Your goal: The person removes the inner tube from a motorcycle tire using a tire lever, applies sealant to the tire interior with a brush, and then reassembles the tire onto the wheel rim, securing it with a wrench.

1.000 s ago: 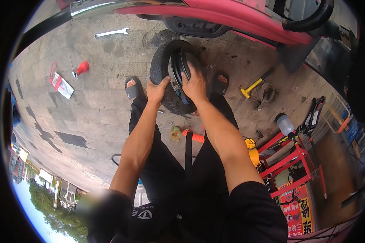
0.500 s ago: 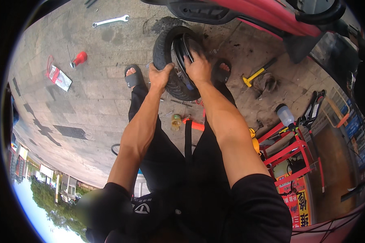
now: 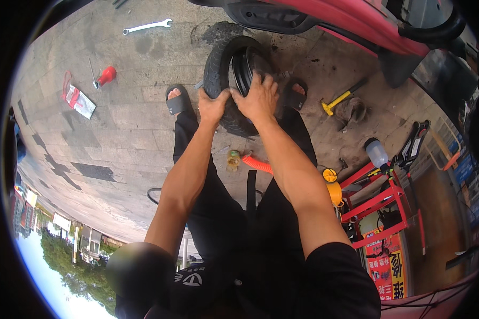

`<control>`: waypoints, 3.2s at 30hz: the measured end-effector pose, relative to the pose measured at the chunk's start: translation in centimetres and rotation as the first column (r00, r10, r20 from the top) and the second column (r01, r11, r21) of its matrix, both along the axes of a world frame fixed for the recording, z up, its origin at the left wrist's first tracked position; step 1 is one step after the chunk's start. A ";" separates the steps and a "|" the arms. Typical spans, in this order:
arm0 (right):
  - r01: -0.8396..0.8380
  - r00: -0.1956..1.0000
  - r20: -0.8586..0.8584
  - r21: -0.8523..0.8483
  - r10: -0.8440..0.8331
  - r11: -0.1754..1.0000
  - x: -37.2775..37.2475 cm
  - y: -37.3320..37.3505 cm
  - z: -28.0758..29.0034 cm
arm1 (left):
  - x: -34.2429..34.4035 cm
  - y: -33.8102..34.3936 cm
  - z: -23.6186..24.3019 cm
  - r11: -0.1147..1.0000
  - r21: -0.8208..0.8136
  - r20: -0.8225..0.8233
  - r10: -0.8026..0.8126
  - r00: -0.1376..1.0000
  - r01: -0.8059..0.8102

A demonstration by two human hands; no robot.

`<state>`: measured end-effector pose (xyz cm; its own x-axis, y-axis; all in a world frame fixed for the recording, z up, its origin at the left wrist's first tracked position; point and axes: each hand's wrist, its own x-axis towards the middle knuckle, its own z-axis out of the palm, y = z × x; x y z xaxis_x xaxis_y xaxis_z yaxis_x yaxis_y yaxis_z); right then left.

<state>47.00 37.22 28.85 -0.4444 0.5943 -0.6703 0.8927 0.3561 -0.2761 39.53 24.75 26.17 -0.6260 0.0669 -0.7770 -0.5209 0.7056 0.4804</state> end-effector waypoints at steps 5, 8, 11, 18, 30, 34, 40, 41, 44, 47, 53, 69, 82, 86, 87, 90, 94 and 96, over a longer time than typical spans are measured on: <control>0.049 0.993 0.111 -0.178 -0.029 0.983 -0.6 2.6 0.4 | -0.1 1.4 0.2 0.998 0.039 -0.025 -0.042 0.999 0.043; 0.053 0.987 0.159 -0.199 -0.021 0.979 -0.1 4.2 0.7 | 1.5 2.3 1.8 0.980 -0.064 -0.165 -0.197 0.966 0.189; -0.011 0.987 0.157 -0.153 0.035 0.988 1.3 5.7 1.5 | 3.7 2.4 4.2 0.906 -0.166 -0.250 -0.420 0.873 0.388; -0.012 0.998 0.056 -0.077 0.016 0.997 3.5 6.2 3.0 | 6.2 1.9 6.5 0.862 -0.287 -0.060 -0.451 0.890 0.417; 0.090 0.995 0.056 -0.065 -0.087 0.994 2.3 5.5 5.2 | 6.0 1.3 5.4 0.861 -0.308 -0.151 -0.464 0.873 0.404; 0.150 0.989 0.012 -0.125 -0.150 0.981 2.6 5.1 5.8 | 6.2 1.3 5.7 0.854 -0.326 -0.105 -0.460 0.882 0.406; 0.119 0.990 0.082 -0.093 -0.112 0.988 3.1 4.6 6.5 | 6.8 1.5 5.0 0.819 -0.352 -0.078 -0.507 0.858 0.453; 0.106 0.993 0.064 -0.080 -0.101 0.991 3.2 4.6 6.3 | 6.9 1.5 4.7 0.819 -0.354 -0.095 -0.511 0.854 0.451; 0.099 0.991 0.091 -0.043 -0.095 0.994 3.7 4.5 5.3 | 7.2 1.1 3.8 0.858 -0.314 -0.194 -0.478 0.857 0.407; 0.126 0.990 0.066 -0.080 -0.121 0.989 4.3 4.8 3.8 | 7.2 -0.1 3.3 0.931 -0.201 -0.282 -0.353 0.892 0.305; -0.040 0.999 0.010 0.088 0.040 0.995 5.7 4.3 1.1 | 6.3 -0.4 2.9 0.972 -0.107 -0.141 -0.224 0.964 0.210; 0.164 0.983 -0.077 -0.007 -0.164 0.986 5.9 3.4 1.6 | 6.9 0.3 3.4 0.995 -0.008 -0.186 -0.097 0.978 0.097; 0.015 0.987 -0.161 -0.059 -0.025 0.998 7.1 5.2 1.2 | 6.7 2.1 2.7 0.995 0.099 -0.019 0.003 1.000 -0.001; 0.085 0.970 -0.219 -0.082 -0.101 0.993 4.3 6.7 0.1 | 5.7 2.1 1.9 0.995 0.102 -0.024 0.001 1.000 0.001; 0.072 0.978 -0.190 -0.095 -0.089 0.993 3.9 6.7 0.0 | 5.5 2.2 1.8 0.997 0.076 -0.018 -0.011 1.000 0.012; 0.060 0.995 -0.070 -0.100 -0.067 0.993 3.3 6.7 0.2 | 5.1 2.8 1.8 0.999 0.050 -0.008 0.000 1.000 0.001; -0.069 0.997 -0.039 -0.070 0.067 0.995 3.9 6.5 1.5 | 4.6 4.0 2.5 0.994 0.083 0.018 0.076 0.997 -0.077; -0.148 0.989 -0.003 -0.108 0.149 0.983 4.4 6.4 2.0 | 4.1 4.4 2.7 0.991 0.078 0.076 0.105 0.992 -0.111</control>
<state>51.37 43.57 30.83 -0.5189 0.4462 -0.7291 0.8336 0.4531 -0.3160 43.62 29.18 28.89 -0.5759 0.0675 -0.8147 -0.6270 0.6030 0.4932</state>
